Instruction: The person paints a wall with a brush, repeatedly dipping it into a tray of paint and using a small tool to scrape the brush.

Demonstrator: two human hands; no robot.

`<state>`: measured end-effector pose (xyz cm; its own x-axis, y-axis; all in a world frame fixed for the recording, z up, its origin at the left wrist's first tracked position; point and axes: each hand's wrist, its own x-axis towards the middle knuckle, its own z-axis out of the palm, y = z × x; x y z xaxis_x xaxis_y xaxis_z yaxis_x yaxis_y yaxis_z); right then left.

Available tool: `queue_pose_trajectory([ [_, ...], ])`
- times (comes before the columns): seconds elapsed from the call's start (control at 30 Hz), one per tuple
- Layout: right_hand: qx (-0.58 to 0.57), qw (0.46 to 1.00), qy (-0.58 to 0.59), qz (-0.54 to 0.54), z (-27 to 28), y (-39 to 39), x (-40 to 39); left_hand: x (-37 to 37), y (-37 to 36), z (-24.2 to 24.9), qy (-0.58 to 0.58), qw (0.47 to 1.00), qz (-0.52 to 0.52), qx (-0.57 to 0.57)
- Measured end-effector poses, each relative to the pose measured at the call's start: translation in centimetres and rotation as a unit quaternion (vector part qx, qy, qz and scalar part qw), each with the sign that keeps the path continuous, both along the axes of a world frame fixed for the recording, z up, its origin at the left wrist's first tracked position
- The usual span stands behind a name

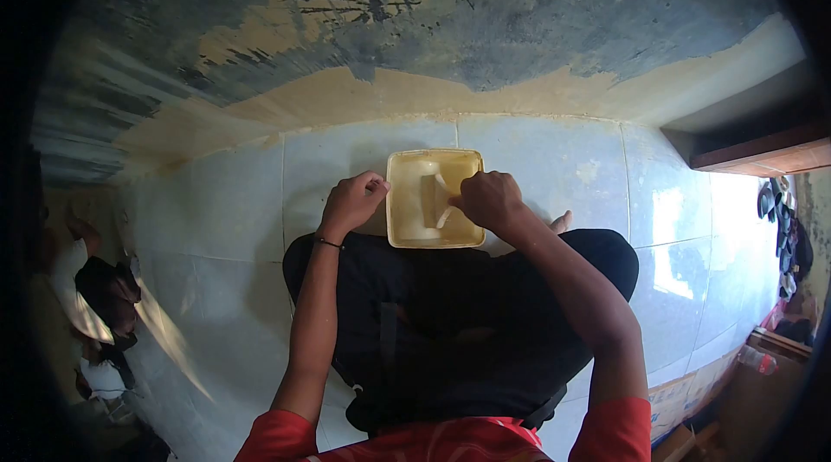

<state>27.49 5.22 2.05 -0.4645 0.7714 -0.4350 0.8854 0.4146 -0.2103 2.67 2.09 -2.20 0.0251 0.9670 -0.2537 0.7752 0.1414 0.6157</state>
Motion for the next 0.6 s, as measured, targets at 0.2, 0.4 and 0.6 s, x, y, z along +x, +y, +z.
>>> queue_pose_trajectory([
  [0.2,-0.005,1.000,0.026,-0.004,-0.8,0.1,0.4,0.0,0.0,0.0,0.004,1.000,-0.001,-0.003],
  [0.4,-0.058,0.997,0.044,-0.021,-1.0,1.2,1.0,0.0,-0.1,0.3,-0.007,1.000,0.005,-0.012],
  [0.6,-0.084,0.993,0.081,-0.014,-0.9,1.9,1.4,-0.2,-0.2,0.4,-0.018,0.999,0.019,-0.033],
])
